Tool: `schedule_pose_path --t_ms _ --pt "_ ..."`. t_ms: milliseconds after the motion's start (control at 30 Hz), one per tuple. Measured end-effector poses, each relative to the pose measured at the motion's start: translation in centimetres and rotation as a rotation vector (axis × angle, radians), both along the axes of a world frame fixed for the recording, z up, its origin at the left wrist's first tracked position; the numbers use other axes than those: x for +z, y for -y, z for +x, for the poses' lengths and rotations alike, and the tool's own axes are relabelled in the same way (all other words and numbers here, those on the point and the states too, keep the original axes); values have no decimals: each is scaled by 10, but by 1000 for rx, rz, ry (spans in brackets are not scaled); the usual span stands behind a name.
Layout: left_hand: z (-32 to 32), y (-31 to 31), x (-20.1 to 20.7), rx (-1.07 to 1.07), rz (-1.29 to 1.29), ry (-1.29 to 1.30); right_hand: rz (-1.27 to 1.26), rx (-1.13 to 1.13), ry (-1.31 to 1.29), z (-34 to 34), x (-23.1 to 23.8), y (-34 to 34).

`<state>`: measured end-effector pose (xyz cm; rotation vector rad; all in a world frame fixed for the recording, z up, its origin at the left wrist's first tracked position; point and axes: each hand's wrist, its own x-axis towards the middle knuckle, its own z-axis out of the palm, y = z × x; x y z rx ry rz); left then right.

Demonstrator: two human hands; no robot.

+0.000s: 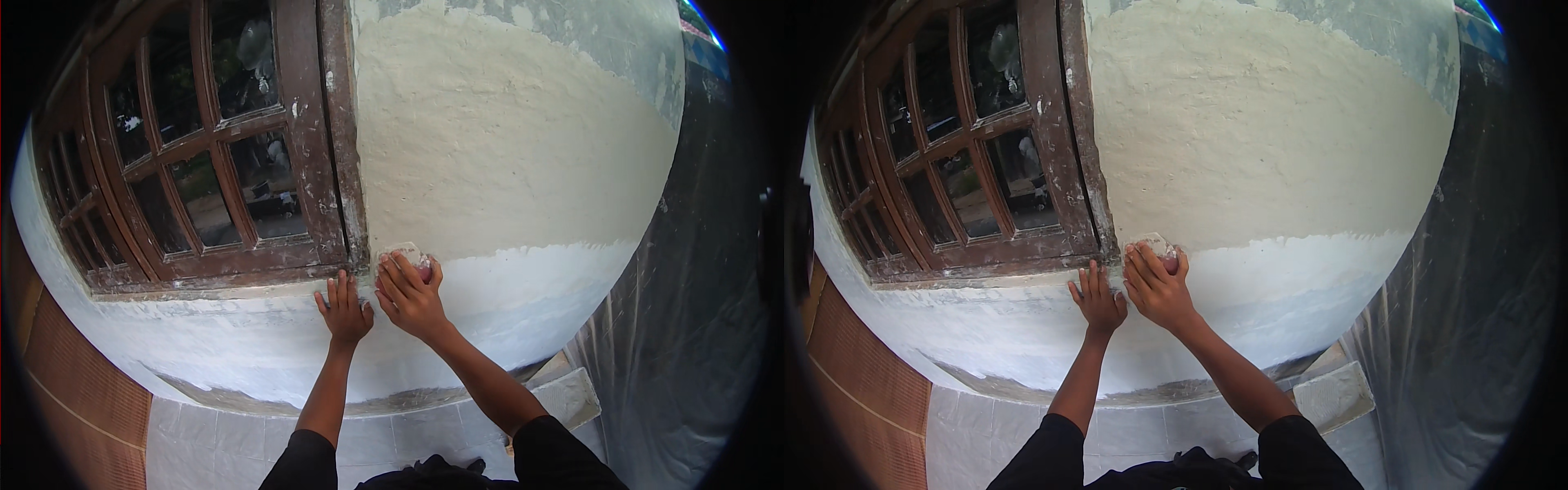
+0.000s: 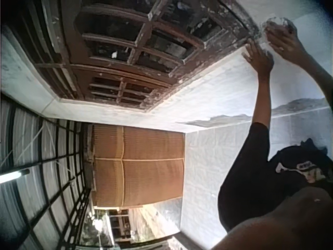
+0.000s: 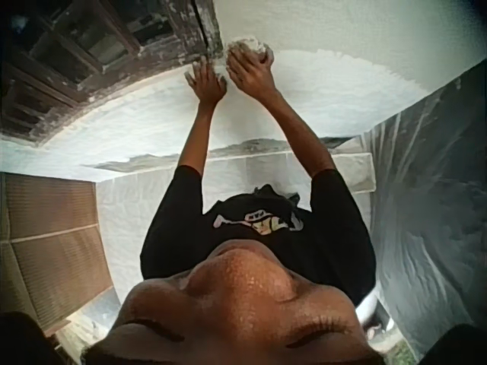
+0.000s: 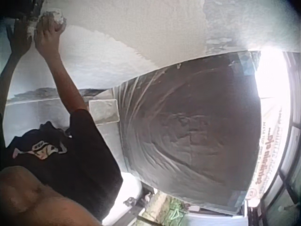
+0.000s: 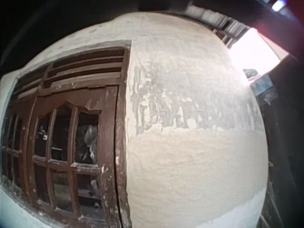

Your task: The person applies putty or plaster material to the wall surface around a wooden window frame using a putty applicator.

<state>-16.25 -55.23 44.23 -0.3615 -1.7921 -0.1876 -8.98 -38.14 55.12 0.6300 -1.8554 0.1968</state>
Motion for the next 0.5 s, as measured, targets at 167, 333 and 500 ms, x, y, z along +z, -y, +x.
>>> schedule_pose_path --t_ms 167,333,500 --pt "0 1 -3 -15 -12 -34 147 -83 250 40 -128 -40" --pt "0 3 -4 -23 -23 -34 93 1 150 40 -82 -40" --pt "0 -1 2 -5 -7 -39 -29 26 -1 6 -7 -24"
